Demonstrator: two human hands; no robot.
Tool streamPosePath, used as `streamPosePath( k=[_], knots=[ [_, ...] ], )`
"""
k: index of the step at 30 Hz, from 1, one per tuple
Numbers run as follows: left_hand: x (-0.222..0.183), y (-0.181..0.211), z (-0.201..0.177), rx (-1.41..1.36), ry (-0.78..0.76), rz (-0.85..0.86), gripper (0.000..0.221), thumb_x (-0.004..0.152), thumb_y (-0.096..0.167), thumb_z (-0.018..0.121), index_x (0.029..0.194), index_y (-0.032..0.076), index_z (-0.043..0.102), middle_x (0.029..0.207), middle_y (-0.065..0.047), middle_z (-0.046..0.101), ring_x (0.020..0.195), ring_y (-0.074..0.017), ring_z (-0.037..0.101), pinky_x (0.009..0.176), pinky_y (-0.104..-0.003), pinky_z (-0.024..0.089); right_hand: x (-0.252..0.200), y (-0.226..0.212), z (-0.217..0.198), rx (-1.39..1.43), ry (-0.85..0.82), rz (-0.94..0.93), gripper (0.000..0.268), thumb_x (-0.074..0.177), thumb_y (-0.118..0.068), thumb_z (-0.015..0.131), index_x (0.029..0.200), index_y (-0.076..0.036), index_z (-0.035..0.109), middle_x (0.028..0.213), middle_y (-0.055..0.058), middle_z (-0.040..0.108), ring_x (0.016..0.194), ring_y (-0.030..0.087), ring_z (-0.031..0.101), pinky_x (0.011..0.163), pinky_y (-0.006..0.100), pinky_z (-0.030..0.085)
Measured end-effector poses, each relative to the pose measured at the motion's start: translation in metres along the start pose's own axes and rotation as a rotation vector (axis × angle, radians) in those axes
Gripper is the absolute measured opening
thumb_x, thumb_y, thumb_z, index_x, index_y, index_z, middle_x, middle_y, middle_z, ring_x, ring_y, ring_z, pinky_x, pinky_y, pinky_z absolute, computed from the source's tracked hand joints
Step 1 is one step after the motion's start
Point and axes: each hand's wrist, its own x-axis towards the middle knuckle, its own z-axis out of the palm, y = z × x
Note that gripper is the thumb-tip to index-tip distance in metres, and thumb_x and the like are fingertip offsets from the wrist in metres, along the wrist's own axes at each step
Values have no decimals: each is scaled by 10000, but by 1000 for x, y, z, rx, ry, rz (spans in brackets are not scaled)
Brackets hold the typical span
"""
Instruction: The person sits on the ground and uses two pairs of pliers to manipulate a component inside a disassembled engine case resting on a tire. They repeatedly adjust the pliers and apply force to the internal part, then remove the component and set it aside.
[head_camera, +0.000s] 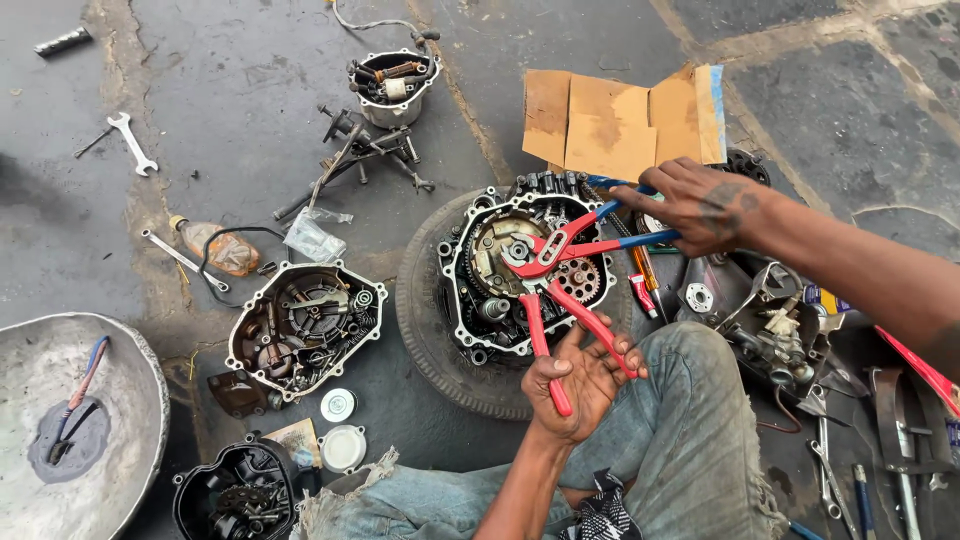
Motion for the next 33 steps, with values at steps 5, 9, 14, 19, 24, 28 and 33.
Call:
streamPosePath(
  k=[5,9,14,19,24,28,33],
  knots=[
    [4,-6,-3,8,9,-9,759,719,353,667,1389,52,477,1129,-170,587,1067,-324,597,891,-421,485,14,13,-10,-94,-25,-86,896,743,-252,698,1544,-107,324,1141,163,578,1039,337,604,964,428,489],
    [1,-3,-11,22,-5,-27,780,749,363,670,1427,38,459,1166,-178,591,1108,-335,600,927,-389,483,2,-11,-32,-111,-99,22,941,744,-311,704,1587,-190,305,1165,126,576,1078,291,598,980,440,480],
    [2,-5,-16,128,-31,-4,813,809,351,658,1513,18,426,1297,-245,582,1241,-402,594,1036,-486,502,-26,-46,-34,2,1,177,825,920,-335,622,1641,-185,250,1197,160,560,1118,326,583,906,497,490],
    [6,-9,19,86,7,50,843,809,337,617,1571,106,341,1469,-219,495,1343,-403,543,1124,-650,425,-62,-81,2,311,135,240,954,811,-272,665,1617,-133,174,1294,310,437,1183,502,478,1009,542,446],
    [7,-14,7,89,9,103,825,849,318,599,1585,85,308,1509,-178,469,1404,-361,510,1160,-657,438,-68,-109,3,487,34,408,967,844,-351,708,1647,-226,184,1318,277,429,1184,506,463,1036,562,406],
    [4,-11,2,226,-14,77,835,884,301,582,1623,55,283,1520,-185,455,1398,-367,492,1082,-649,457,-73,-115,-6,575,-24,482,922,862,-361,689,1665,-326,235,1267,208,511,1196,408,513,1059,504,417],
    [2,-5,-8,262,-56,26,815,901,200,549,1636,35,239,1607,-213,379,1459,-415,430,1132,-613,457,-116,-122,40,1002,-15,673,625,960,-379,674,1513,-197,444,1181,179,594,1085,302,591,987,435,510]
  ],
)
